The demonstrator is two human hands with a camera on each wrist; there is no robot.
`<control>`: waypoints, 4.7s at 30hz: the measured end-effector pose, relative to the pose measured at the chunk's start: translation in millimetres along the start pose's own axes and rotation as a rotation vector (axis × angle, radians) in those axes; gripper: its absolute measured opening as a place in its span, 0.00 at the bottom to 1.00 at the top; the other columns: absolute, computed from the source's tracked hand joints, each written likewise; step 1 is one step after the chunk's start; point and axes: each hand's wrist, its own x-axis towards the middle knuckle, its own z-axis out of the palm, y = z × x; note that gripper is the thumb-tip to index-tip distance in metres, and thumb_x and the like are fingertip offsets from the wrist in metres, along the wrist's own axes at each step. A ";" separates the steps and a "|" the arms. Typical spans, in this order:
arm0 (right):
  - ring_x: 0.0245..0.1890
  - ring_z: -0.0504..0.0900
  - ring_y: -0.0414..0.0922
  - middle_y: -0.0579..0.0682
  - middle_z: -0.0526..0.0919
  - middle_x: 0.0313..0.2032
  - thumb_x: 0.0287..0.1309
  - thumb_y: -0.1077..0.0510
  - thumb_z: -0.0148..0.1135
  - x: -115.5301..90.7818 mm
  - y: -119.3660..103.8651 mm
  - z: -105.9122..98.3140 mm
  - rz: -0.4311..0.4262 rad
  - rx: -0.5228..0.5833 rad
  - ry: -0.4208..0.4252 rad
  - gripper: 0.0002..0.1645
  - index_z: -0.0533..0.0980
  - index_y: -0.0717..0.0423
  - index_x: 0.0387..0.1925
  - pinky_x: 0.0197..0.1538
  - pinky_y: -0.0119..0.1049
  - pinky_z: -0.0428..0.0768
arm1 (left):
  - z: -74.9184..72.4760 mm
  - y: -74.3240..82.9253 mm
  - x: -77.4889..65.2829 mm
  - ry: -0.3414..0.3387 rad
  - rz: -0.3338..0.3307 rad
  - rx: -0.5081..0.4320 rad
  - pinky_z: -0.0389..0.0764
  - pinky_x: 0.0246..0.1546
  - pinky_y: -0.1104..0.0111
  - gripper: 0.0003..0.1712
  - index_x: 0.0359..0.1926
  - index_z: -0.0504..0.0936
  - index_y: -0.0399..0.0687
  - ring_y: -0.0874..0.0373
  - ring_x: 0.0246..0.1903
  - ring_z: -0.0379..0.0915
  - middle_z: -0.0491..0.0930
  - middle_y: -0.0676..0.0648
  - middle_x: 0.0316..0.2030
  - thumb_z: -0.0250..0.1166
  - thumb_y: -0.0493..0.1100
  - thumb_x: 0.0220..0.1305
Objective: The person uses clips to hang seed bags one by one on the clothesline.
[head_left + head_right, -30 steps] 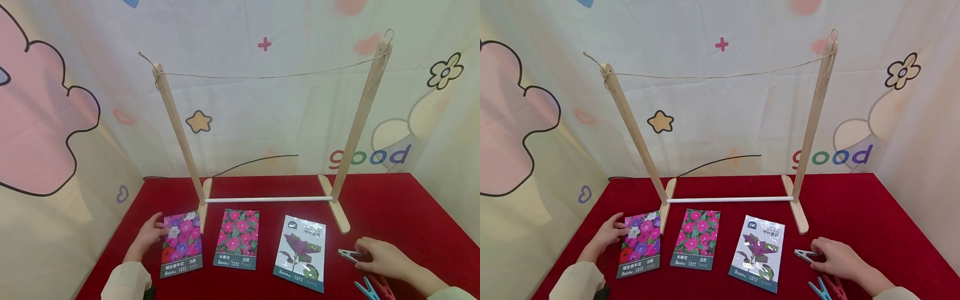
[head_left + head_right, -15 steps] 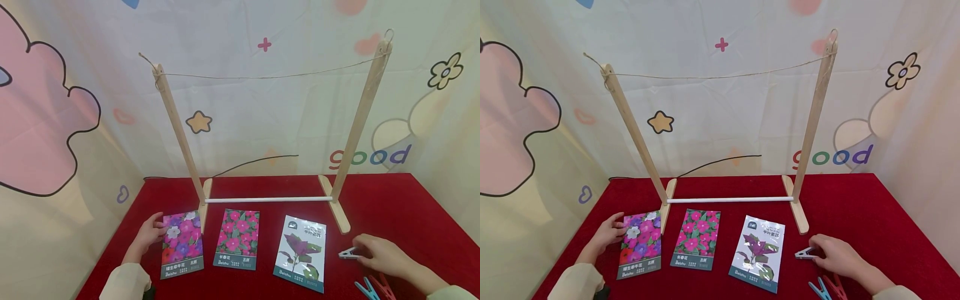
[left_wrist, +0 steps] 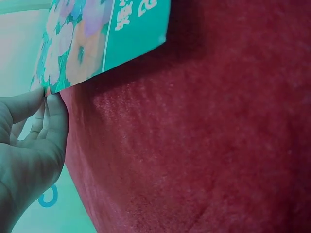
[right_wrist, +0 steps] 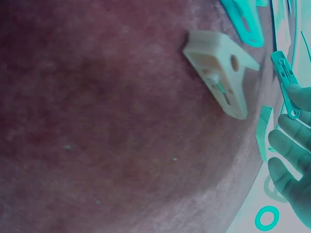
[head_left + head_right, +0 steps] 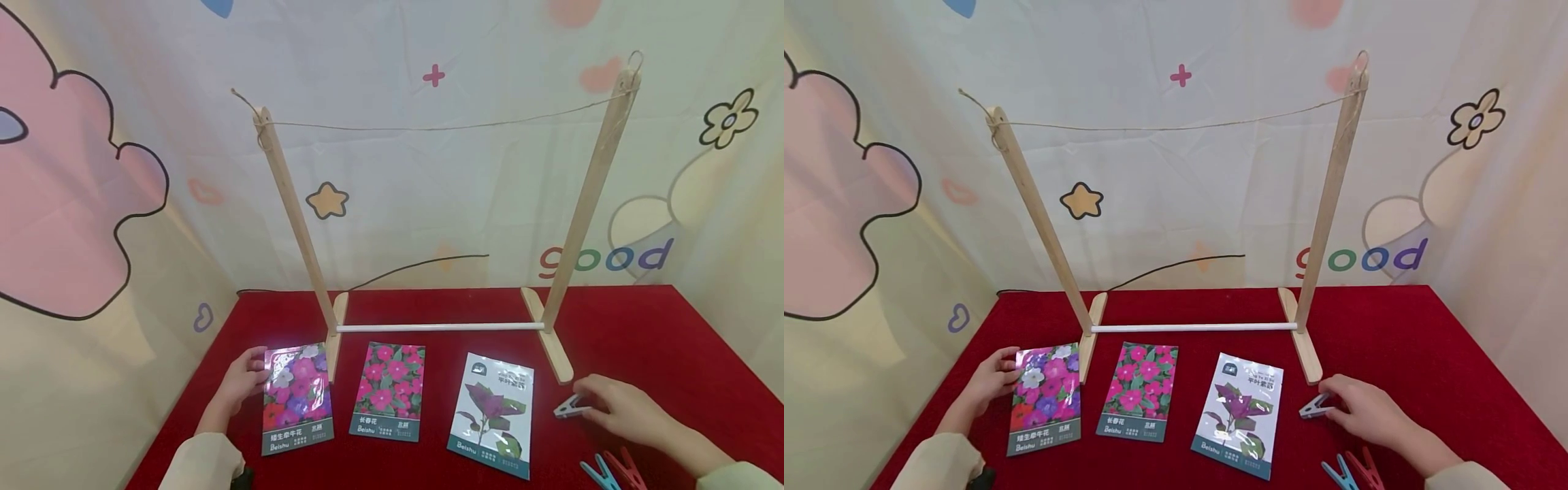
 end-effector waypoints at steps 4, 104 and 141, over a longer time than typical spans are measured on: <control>0.29 0.73 0.31 0.39 0.77 0.33 0.40 0.52 0.68 2.1 -2.3 -3.5 -0.003 -0.011 0.024 0.22 0.73 0.51 0.39 0.32 0.26 0.76 | -0.6 1.6 -0.2 0.007 0.005 -0.010 0.77 0.37 0.65 0.26 0.61 0.56 0.40 0.51 0.39 0.67 0.64 0.37 0.46 0.48 0.33 0.62; 0.34 0.77 0.46 0.54 0.78 0.35 0.46 0.63 0.63 113.8 -85.0 -149.7 -0.183 -0.100 0.247 0.20 0.73 0.61 0.44 0.32 0.33 0.77 | 24.8 127.5 -9.4 0.116 0.206 -0.110 0.75 0.46 0.62 0.25 0.61 0.62 0.56 0.51 0.45 0.67 0.66 0.42 0.47 0.50 0.37 0.63; 0.32 0.72 0.45 0.52 0.78 0.32 0.44 0.63 0.65 140.6 -137.8 -209.5 -0.306 -0.159 0.364 0.21 0.74 0.61 0.43 0.30 0.34 0.69 | 26.5 183.6 -9.2 0.197 0.309 -0.187 0.75 0.46 0.61 0.25 0.60 0.64 0.62 0.53 0.46 0.66 0.66 0.44 0.49 0.52 0.40 0.62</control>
